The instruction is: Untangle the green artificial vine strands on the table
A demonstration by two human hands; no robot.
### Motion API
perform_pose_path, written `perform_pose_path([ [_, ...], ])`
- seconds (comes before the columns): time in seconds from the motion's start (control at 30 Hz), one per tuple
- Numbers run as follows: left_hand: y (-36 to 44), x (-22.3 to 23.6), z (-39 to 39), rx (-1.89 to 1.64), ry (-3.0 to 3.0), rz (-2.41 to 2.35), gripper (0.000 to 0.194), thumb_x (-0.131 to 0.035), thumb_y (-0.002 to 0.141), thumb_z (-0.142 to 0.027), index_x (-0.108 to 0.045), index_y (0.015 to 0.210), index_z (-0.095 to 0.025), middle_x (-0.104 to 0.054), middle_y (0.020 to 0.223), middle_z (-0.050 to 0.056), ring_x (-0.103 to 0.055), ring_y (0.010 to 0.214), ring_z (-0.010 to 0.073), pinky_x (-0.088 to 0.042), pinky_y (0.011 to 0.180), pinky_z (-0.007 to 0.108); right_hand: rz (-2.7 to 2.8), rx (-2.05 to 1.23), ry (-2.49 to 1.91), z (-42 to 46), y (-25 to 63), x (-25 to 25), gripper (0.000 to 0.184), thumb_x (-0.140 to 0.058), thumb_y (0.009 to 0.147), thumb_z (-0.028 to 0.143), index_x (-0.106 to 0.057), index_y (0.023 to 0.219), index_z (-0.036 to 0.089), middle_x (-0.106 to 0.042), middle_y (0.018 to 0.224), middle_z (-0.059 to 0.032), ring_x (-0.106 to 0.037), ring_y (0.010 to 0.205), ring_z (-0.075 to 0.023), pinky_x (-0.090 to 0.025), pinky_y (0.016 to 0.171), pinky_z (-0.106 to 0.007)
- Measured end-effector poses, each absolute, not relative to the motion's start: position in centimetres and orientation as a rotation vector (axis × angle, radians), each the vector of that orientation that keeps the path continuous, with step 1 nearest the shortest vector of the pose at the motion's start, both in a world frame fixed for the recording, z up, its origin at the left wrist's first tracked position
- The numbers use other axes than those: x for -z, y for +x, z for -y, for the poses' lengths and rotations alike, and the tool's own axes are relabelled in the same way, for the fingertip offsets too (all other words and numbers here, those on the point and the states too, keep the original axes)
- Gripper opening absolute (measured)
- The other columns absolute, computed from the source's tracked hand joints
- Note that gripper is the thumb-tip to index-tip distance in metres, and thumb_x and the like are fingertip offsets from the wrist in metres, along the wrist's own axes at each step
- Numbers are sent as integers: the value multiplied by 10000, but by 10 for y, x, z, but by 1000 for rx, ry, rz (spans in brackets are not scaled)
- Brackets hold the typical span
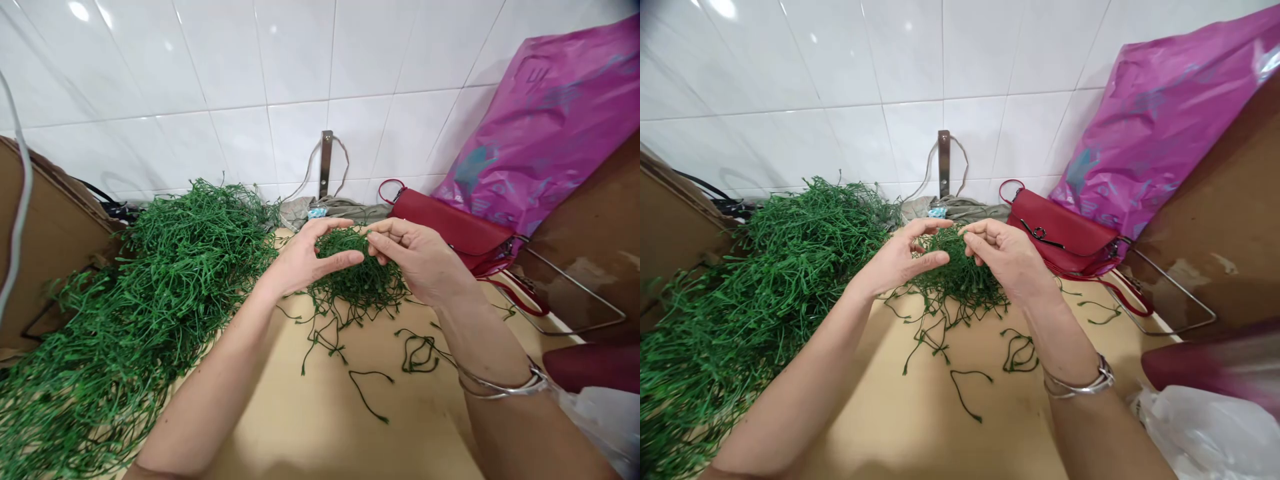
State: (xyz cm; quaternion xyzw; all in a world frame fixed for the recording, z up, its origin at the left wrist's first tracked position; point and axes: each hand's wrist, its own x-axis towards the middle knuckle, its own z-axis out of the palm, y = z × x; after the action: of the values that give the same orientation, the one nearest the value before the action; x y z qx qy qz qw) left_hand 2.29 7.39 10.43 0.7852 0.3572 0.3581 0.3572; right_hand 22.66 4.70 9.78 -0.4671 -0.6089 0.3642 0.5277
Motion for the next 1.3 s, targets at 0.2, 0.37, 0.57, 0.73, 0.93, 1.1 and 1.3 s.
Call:
perform_pose_path([
  [0.2,37,-89,-76,-1069,1857,-884,197,-679,897,-320,-688,998,-152,-733,936,42,-640,849,132,-480,837,273,1486,-851,-1119,-42,212,-96,219,-691,819,400,-670,868,189,-589,666,24,-497,608,-119,-389,563,-264],
  [0.37,38,-85,-78,-935,1806,-893,210,-622,910,-354,-649,965,-153,-605,770,-17,-449,625,89,-349,602,237,1566,-585,-1280,-39,204,-94,110,-612,840,316,-618,819,208,-583,665,21,-498,598,-130,-392,576,-276],
  [0.57,35,-89,-76,-977,1999,-944,153,-575,928,-319,-634,886,-184,-493,698,-41,-412,644,108,-319,621,253,1694,-109,-1371,-37,203,-91,50,-546,846,205,-580,818,229,-626,717,-4,-540,638,-151,-421,647,-292],
  [0.73,35,-87,-75,-934,1989,-961,210,-585,933,-390,-663,934,-195,-470,669,-50,-375,608,112,-292,589,260,1667,-312,-1380,-42,209,-91,53,-578,813,267,-612,808,226,-584,623,18,-486,555,-146,-395,569,-288],
  [0.93,39,-89,-73,-1034,2202,-997,158,-570,932,-251,-586,790,-186,-483,679,-42,-412,644,115,-309,630,263,1748,50,-1408,-43,208,-83,85,-535,787,160,-511,766,238,-613,736,-26,-541,669,-183,-384,648,-315],
  [1.1,46,-87,-69,-979,2287,-1059,196,-537,933,-200,-480,746,-201,-484,693,-32,-429,661,134,-311,637,274,1849,316,-1518,-47,200,-71,167,-454,833,95,-427,784,253,-604,763,-63,-511,675,-222,-346,659,-351],
  [1.3,43,-87,-68,-887,2207,-1146,177,-533,915,-159,-488,749,-200,-452,665,-48,-393,632,127,-303,643,275,1581,176,-1647,-67,244,-71,121,-518,847,180,-465,773,260,-648,768,-84,-584,698,-251,-427,687,-392],
])
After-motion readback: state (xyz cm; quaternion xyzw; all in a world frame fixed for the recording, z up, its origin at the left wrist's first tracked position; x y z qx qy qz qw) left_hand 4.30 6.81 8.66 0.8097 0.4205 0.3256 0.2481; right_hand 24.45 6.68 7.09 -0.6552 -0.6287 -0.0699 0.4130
